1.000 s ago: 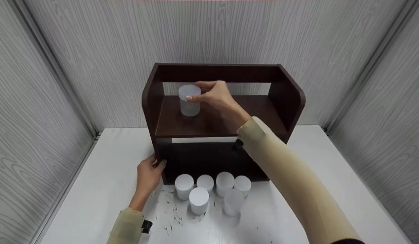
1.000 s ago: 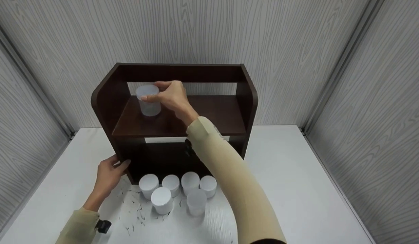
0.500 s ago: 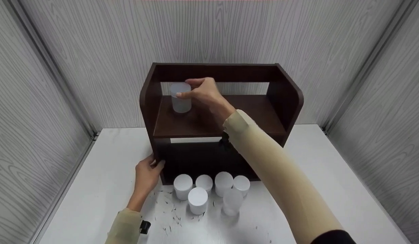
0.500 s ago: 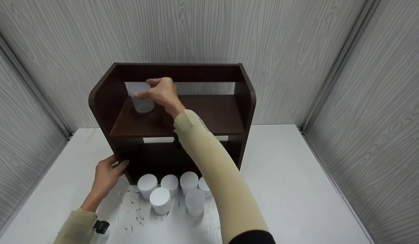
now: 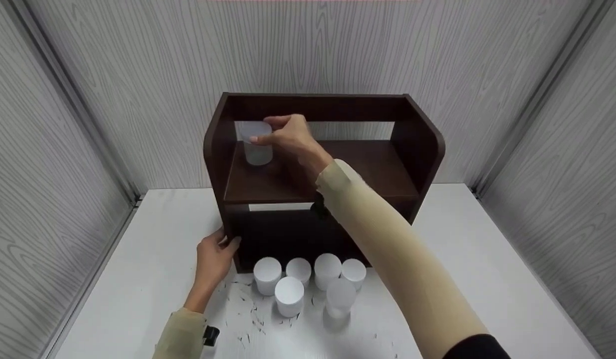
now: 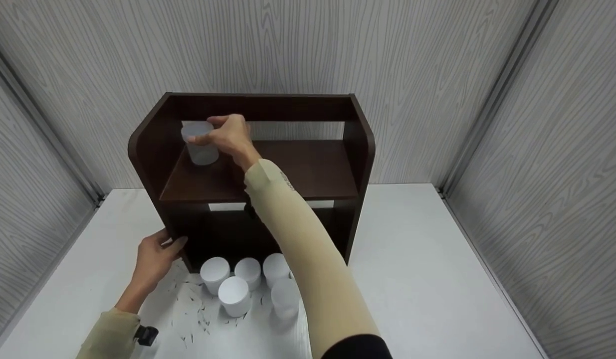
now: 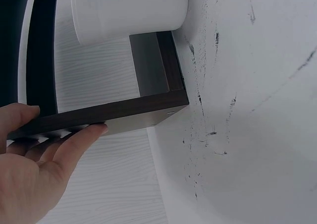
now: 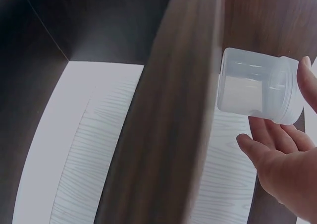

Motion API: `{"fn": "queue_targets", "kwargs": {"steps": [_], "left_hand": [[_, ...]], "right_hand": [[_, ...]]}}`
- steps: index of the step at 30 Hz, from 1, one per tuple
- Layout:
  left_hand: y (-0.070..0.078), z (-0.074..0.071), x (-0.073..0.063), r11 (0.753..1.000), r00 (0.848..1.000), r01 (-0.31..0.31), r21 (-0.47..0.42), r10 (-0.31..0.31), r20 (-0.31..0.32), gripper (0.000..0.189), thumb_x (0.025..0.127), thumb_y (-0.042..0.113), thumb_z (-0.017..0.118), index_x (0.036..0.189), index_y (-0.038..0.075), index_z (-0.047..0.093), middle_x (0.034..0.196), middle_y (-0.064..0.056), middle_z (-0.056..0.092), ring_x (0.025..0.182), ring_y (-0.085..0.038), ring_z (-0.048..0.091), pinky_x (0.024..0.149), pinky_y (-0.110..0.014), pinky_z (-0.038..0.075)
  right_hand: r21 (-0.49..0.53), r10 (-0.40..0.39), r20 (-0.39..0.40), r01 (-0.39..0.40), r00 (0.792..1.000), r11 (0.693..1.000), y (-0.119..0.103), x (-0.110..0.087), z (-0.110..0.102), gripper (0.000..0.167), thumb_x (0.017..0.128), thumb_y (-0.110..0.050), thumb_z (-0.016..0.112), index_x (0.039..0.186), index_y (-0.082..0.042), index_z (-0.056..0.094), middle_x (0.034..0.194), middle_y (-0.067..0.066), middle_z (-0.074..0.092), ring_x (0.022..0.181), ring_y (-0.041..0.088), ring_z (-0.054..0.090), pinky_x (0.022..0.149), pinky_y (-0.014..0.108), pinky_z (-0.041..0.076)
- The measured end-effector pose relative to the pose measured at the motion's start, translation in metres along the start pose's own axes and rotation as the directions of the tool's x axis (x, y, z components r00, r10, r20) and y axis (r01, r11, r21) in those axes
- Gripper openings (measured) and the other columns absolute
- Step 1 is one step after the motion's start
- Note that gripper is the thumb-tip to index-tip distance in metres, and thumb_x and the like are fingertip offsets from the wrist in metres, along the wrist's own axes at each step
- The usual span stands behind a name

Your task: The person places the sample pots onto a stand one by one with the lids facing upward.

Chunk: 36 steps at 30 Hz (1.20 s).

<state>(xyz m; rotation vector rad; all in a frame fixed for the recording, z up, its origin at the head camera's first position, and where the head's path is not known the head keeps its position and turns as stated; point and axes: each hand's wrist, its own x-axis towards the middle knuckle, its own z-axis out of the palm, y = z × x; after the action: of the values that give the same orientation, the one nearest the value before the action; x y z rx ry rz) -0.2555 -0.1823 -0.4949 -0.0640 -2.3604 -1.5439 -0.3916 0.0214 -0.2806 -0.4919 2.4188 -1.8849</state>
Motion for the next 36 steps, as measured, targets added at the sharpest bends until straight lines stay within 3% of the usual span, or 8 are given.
{"fn": "queue_targets", "kwargs": {"steps": [5, 14, 21, 28, 36], "left_hand": [[-0.001, 0.000, -0.003, 1.000, 1.000, 0.023, -0.003, -0.023, 0.005, 0.047, 0.102, 0.006, 0.067, 0.142, -0.015, 0.055, 0.139, -0.033, 0.060, 0.120, -0.046, 0.065, 0.096, -0.046, 0.059], [-0.002, 0.001, -0.001, 1.000, 1.000, 0.029, -0.009, -0.029, 0.005, 0.049, 0.102, 0.007, 0.067, 0.143, -0.016, 0.053, 0.139, -0.034, 0.060, 0.120, -0.047, 0.065, 0.095, -0.046, 0.059], [-0.001, 0.004, -0.001, 1.000, 1.000, 0.023, -0.011, -0.023, 0.018, 0.048, 0.102, 0.006, 0.066, 0.143, -0.016, 0.053, 0.139, -0.033, 0.060, 0.121, -0.046, 0.065, 0.095, -0.044, 0.059], [-0.002, 0.003, 0.002, 1.000, 1.000, 0.016, -0.006, -0.016, 0.015, 0.048, 0.102, 0.006, 0.066, 0.143, -0.016, 0.053, 0.139, -0.033, 0.060, 0.121, -0.046, 0.065, 0.095, -0.044, 0.059], [-0.005, -0.001, 0.004, 1.000, 1.000, 0.006, -0.019, -0.005, 0.004, 0.047, 0.102, 0.006, 0.066, 0.143, -0.014, 0.054, 0.139, -0.032, 0.060, 0.121, -0.045, 0.065, 0.096, -0.045, 0.058]], "right_hand": [[0.001, 0.014, 0.002, -0.014, 1.000, 1.000, 0.001, 0.003, 0.006, 0.065, 0.076, -0.020, 0.099, 0.134, -0.004, 0.072, 0.138, 0.006, 0.068, 0.123, 0.013, 0.061, 0.100, 0.023, 0.051], [-0.019, 0.007, 0.005, -0.007, 1.000, 1.000, 0.003, 0.003, 0.006, 0.066, 0.078, -0.022, 0.097, 0.137, -0.007, 0.071, 0.141, 0.007, 0.066, 0.132, 0.016, 0.058, 0.104, 0.026, 0.051], [-0.045, -0.086, 0.013, 0.087, 0.996, 0.995, 0.004, -0.008, -0.006, 0.075, 0.083, -0.019, 0.093, 0.146, 0.002, 0.059, 0.143, 0.013, 0.064, 0.128, 0.022, 0.064, 0.100, 0.029, 0.056], [-0.081, -0.187, -0.057, 0.182, 0.981, 0.980, 0.000, -0.037, -0.018, 0.075, 0.082, -0.020, 0.094, 0.146, 0.001, 0.061, 0.143, 0.016, 0.064, 0.126, 0.023, 0.066, 0.099, 0.028, 0.056], [-0.050, -0.304, -0.092, 0.300, 0.948, 0.953, -0.006, -0.095, -0.029, 0.068, 0.082, -0.016, 0.094, 0.142, -0.002, 0.065, 0.130, 0.008, 0.073, 0.117, 0.021, 0.071, 0.095, 0.029, 0.059]]}}
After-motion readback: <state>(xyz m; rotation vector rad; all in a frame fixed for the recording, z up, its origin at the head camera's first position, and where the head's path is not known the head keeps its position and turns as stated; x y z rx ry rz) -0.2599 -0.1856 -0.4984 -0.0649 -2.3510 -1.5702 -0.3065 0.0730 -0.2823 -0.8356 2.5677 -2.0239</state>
